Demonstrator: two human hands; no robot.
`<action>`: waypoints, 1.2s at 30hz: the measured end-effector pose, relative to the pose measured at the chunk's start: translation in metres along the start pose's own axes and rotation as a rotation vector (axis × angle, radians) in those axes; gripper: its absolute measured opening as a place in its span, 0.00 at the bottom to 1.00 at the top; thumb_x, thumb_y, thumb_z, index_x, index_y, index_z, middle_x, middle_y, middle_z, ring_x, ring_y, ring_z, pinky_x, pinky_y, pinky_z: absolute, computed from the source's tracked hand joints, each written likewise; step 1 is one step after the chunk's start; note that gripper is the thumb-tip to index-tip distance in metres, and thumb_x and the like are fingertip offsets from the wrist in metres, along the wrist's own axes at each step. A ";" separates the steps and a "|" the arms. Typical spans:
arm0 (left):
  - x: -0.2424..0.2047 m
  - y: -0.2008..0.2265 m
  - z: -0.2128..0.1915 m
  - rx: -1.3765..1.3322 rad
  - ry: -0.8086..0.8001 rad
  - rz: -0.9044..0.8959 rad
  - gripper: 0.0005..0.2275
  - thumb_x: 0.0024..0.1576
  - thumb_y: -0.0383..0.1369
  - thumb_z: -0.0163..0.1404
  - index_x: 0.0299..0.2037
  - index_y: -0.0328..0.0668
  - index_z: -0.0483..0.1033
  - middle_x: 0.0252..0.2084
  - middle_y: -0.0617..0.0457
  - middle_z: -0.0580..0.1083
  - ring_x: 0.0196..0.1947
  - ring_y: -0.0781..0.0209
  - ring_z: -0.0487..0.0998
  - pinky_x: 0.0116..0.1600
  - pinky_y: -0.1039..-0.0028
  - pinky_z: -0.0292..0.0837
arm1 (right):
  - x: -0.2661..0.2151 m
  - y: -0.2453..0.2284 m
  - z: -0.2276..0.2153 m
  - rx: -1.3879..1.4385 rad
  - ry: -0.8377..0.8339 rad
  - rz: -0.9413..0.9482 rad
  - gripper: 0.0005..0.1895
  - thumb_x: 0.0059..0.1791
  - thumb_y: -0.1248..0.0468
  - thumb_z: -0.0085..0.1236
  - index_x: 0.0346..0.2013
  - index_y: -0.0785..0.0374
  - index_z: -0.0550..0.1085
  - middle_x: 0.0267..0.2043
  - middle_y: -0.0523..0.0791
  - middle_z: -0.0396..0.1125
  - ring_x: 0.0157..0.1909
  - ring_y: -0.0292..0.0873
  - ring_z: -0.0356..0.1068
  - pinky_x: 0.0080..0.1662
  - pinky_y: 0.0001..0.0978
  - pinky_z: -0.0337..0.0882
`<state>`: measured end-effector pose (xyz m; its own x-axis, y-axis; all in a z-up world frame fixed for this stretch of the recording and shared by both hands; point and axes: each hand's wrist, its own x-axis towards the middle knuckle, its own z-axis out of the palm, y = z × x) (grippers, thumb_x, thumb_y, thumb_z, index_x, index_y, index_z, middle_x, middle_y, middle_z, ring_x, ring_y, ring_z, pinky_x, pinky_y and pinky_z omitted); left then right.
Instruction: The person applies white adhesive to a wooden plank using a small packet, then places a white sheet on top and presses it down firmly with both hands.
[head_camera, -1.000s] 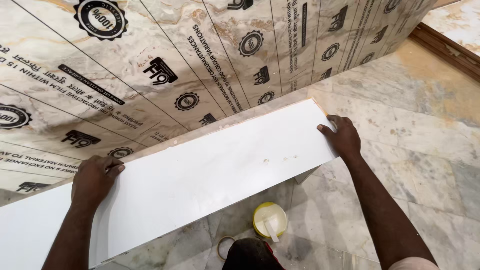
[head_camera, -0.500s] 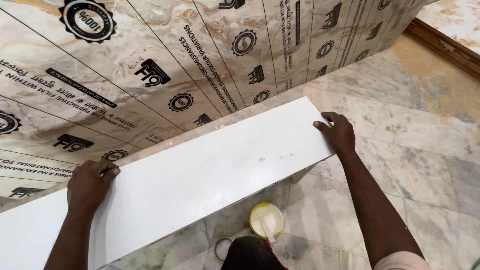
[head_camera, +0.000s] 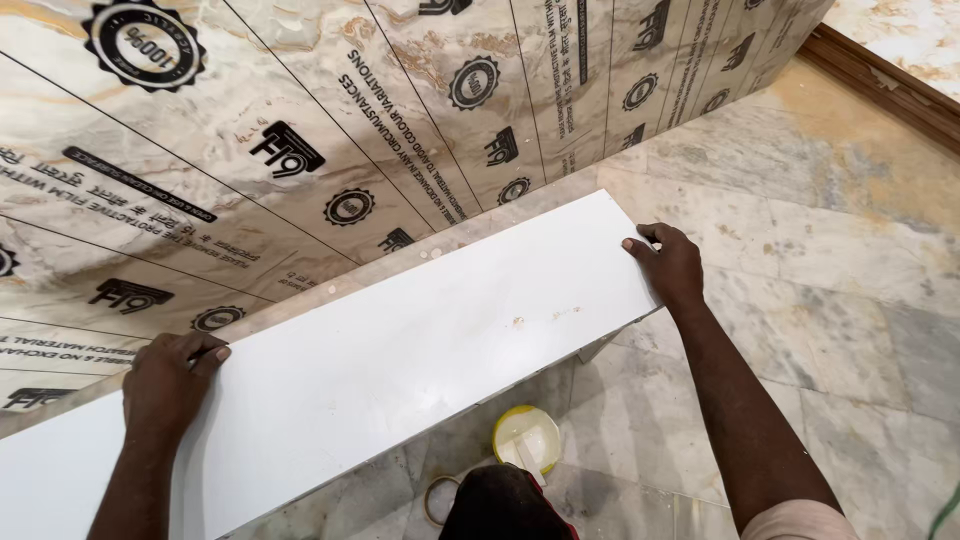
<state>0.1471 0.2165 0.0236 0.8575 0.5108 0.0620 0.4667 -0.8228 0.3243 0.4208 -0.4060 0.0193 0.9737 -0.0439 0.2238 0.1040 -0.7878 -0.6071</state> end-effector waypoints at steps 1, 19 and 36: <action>0.000 -0.002 0.001 0.001 0.000 -0.001 0.10 0.60 0.43 0.57 0.43 0.52 0.85 0.47 0.49 0.78 0.48 0.50 0.79 0.52 0.57 0.74 | 0.001 0.002 0.001 -0.004 0.003 -0.020 0.24 0.48 0.51 0.67 0.52 0.63 0.79 0.52 0.52 0.74 0.52 0.49 0.75 0.52 0.42 0.72; -0.069 0.282 0.087 -0.035 -0.217 0.882 0.43 0.53 0.63 0.49 0.74 0.44 0.54 0.77 0.39 0.47 0.77 0.42 0.43 0.75 0.47 0.32 | 0.012 0.001 0.010 -0.092 -0.110 0.118 0.24 0.52 0.48 0.60 0.56 0.57 0.71 0.51 0.51 0.74 0.52 0.53 0.75 0.51 0.47 0.71; -0.082 0.357 0.091 0.037 -0.235 0.925 0.40 0.54 0.58 0.48 0.75 0.49 0.51 0.78 0.42 0.46 0.78 0.43 0.41 0.75 0.44 0.29 | -0.007 -0.020 0.004 -0.095 -0.099 0.191 0.21 0.53 0.49 0.55 0.58 0.54 0.71 0.53 0.50 0.75 0.54 0.53 0.74 0.53 0.46 0.70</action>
<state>0.2634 -0.1423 0.0484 0.9099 -0.4057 0.0864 -0.4147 -0.8852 0.2110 0.4129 -0.3880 0.0270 0.9895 -0.1407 0.0334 -0.0986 -0.8252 -0.5561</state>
